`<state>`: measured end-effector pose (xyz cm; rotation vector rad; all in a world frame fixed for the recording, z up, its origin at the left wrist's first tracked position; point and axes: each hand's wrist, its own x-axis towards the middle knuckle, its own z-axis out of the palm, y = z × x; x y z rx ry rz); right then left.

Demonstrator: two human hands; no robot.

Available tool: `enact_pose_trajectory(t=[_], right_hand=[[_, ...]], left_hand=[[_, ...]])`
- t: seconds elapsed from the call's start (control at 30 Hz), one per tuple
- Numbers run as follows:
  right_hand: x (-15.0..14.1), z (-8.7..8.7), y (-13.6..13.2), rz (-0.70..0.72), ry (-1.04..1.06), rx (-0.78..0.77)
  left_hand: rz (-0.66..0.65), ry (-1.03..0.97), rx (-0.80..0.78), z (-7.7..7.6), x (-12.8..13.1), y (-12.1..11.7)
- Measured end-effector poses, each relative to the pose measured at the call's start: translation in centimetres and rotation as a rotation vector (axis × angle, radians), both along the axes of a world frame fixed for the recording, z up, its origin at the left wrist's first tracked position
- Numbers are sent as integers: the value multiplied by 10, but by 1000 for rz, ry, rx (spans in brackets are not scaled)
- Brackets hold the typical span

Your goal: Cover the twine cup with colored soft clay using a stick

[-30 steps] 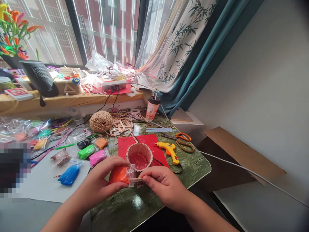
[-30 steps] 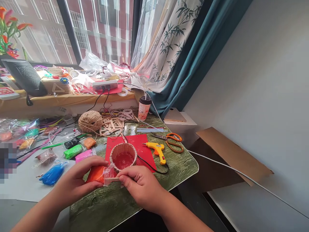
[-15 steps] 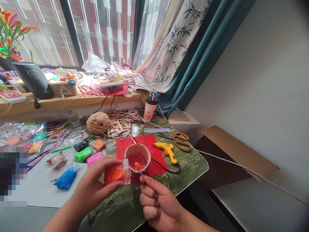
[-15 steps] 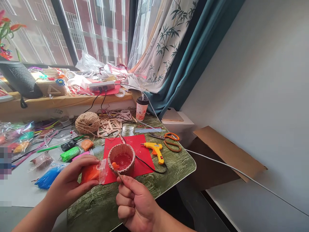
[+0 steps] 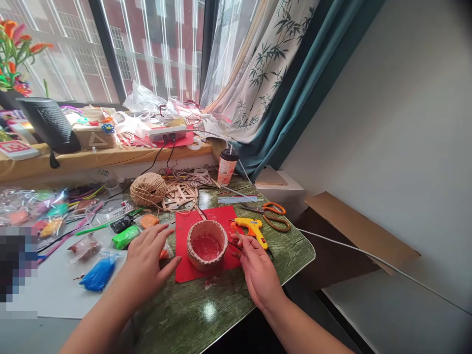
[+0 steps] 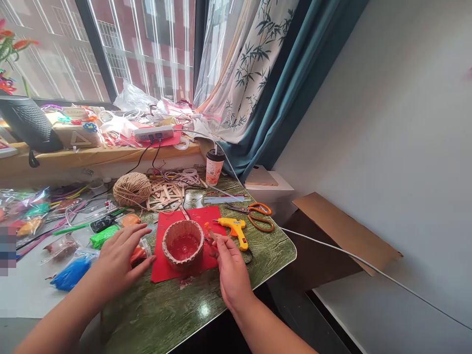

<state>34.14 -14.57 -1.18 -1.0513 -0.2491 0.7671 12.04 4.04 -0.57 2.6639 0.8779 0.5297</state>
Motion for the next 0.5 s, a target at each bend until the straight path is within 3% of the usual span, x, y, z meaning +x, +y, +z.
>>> enact_pose_trajectory(t=[0.1,0.2,0.5], right_hand=[[-3,-6,2,78,-18,20],[-9,-3,5,156,48,60],[-13,0,11,211,74,51]], left_hand=[[-127,-63,-154,-6,9,-15],[-159,-85,-258,-11,17,-26],[25,-151,-426,-6,23,-30]])
